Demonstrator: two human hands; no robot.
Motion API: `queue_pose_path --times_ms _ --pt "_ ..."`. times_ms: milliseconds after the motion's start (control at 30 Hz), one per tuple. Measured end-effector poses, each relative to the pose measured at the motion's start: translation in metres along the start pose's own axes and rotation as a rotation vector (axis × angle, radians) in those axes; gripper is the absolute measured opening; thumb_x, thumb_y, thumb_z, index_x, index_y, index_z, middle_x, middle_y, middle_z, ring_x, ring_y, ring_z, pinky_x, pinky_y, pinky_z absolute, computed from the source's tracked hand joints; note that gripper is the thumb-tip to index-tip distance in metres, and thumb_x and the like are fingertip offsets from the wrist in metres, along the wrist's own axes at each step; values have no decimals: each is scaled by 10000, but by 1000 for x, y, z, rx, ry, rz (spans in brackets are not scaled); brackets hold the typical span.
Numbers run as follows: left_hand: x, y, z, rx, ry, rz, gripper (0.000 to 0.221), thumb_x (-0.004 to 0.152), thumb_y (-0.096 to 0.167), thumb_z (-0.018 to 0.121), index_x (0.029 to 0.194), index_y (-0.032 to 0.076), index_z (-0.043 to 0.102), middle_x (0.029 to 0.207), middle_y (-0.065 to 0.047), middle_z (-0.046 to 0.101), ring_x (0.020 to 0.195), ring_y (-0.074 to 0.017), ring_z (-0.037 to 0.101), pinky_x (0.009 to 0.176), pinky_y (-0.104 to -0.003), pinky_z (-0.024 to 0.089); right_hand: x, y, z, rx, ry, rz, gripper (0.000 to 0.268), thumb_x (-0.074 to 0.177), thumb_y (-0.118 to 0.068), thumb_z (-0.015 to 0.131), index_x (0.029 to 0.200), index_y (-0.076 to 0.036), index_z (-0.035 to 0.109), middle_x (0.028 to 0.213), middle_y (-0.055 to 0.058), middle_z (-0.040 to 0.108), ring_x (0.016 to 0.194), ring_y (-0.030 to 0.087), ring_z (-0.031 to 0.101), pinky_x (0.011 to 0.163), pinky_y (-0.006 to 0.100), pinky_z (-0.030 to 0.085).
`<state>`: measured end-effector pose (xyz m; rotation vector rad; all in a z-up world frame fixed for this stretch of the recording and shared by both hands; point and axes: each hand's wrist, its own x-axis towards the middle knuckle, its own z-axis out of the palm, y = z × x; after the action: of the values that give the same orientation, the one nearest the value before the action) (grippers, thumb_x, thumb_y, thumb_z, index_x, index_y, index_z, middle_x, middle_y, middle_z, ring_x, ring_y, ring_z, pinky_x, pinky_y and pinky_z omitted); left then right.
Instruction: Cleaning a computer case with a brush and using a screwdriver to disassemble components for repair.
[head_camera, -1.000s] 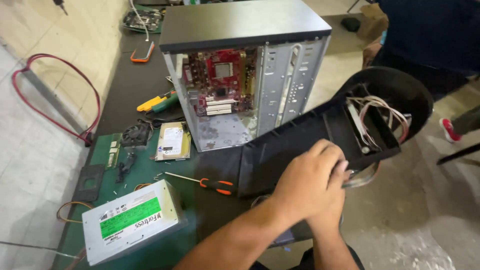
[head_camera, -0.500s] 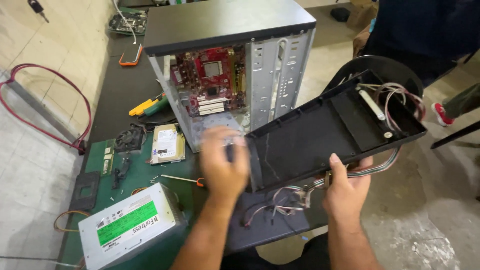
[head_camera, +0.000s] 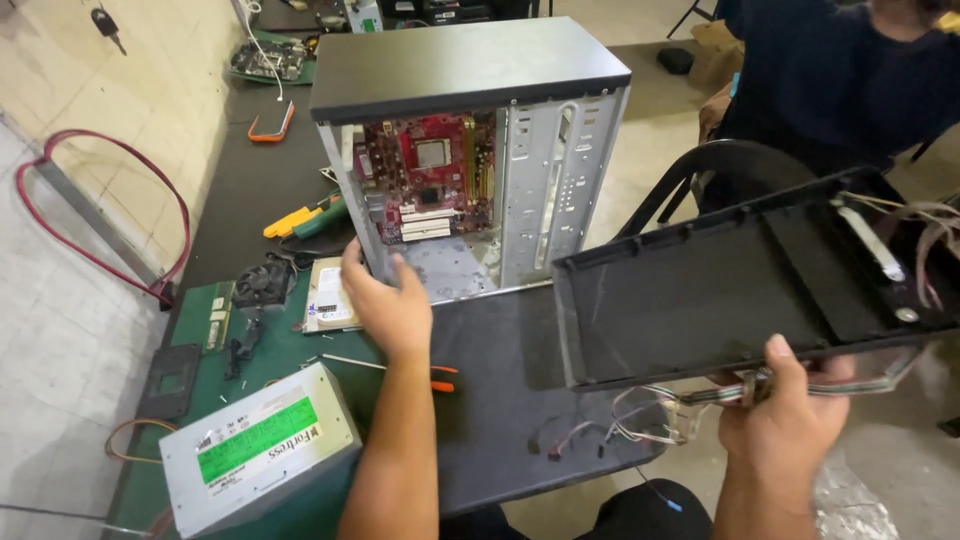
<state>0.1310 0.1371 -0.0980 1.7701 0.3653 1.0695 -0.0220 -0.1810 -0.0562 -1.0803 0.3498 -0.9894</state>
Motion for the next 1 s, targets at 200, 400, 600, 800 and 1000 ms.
queue_pose_path --times_ms 200,400,600,800,1000 --pt "6 -10 -3 166 19 96 372 946 95 597 1318 85 588 1263 -133 669 1087 -393 614 922 -499 476 11 -5 -18 -22 57 42 442 918 -228 634 1355 -291 623 1204 -13 684 937 199 690 507 334 586" --pt "8 -18 0 263 -14 94 427 983 129 532 1404 146 605 1013 -183 727 925 -439 586 755 -572 484 14 -14 -20 115 38 43 497 891 -216 627 1383 -285 642 1131 -19 677 907 205 696 487 342 517" --pt "8 -27 9 304 68 115 358 1032 170 541 1371 89 620 952 -253 675 877 -441 631 728 -569 503 34 12 -53 206 190 16 208 935 -201 725 1110 -162 619 1002 15 664 843 225 717 613 427 648" --pt "7 -26 12 259 121 -15 277 1054 207 542 1322 155 581 1039 -232 683 829 -465 663 688 -581 493 23 -8 -51 184 368 69 235 879 -224 783 1088 -164 695 1013 -2 709 849 171 739 614 385 638" --pt "8 -40 27 194 204 76 203 1059 190 510 1240 108 545 1043 -257 701 863 -483 680 680 -568 498 48 48 -143 -559 358 -364 411 811 -132 834 1188 -42 695 935 101 693 759 288 683 680 410 616"
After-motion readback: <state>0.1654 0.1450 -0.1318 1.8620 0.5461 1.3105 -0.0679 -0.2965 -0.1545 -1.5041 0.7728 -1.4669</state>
